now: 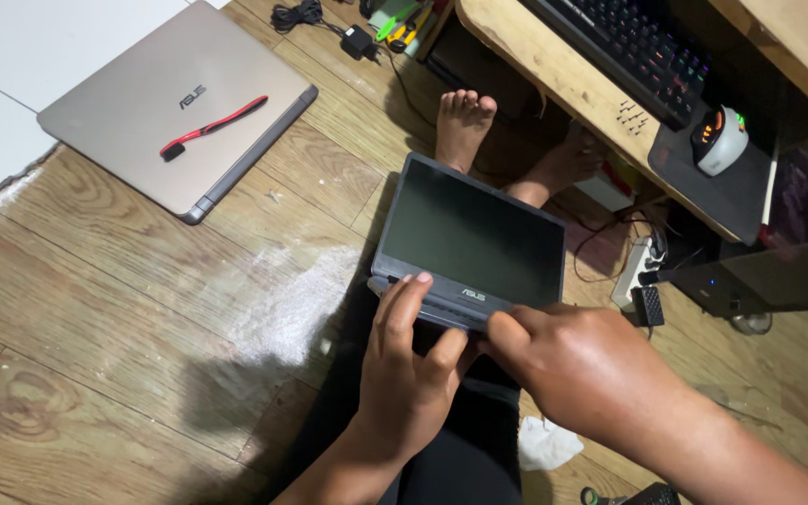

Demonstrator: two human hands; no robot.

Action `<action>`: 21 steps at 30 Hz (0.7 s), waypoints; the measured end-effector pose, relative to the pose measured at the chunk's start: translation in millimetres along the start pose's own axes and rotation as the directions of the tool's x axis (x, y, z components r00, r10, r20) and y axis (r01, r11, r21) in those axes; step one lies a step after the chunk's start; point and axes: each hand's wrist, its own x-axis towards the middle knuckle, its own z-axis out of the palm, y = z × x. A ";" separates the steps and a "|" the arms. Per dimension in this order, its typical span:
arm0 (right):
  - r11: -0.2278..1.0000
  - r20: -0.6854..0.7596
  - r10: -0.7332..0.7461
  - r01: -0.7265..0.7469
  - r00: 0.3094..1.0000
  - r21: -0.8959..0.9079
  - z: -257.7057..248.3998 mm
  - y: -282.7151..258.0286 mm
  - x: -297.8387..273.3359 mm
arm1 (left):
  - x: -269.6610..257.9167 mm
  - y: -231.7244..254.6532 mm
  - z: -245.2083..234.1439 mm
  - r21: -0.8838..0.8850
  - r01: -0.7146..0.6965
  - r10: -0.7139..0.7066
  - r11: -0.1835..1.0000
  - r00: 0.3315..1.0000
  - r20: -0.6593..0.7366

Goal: The person wipes the laptop screen and keyboard area with a cloth. They then use a screwdriver to remove screws from the laptop's side and bottom, eventually prying off the bottom cover to expose the internal components.

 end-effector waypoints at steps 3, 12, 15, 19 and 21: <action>0.998 0.032 -0.007 0.009 0.999 -0.063 -1.7 -2.2 6.0 | 0.7 1.5 0.3 -0.007 0.004 -0.004 1.000 1.000 0.008; 0.998 0.055 0.019 -0.015 0.998 -0.064 -5.9 -0.3 11.2 | 7.3 1.1 -1.5 0.045 0.007 -0.008 0.999 0.999 0.031; 1.000 0.033 0.008 -0.007 0.999 -0.027 -6.5 3.2 7.2 | 8.7 3.6 0.6 0.033 0.013 -0.014 0.999 0.999 0.032; 0.998 0.096 0.038 -0.033 0.995 -0.050 -5.7 9.2 3.5 | 11.5 5.2 2.8 0.035 0.029 -0.030 0.999 0.999 0.028; 0.999 0.094 0.045 -0.042 0.995 -0.034 -4.8 11.6 1.4 | 13.6 6.8 4.0 0.039 0.027 -0.029 0.999 0.999 0.037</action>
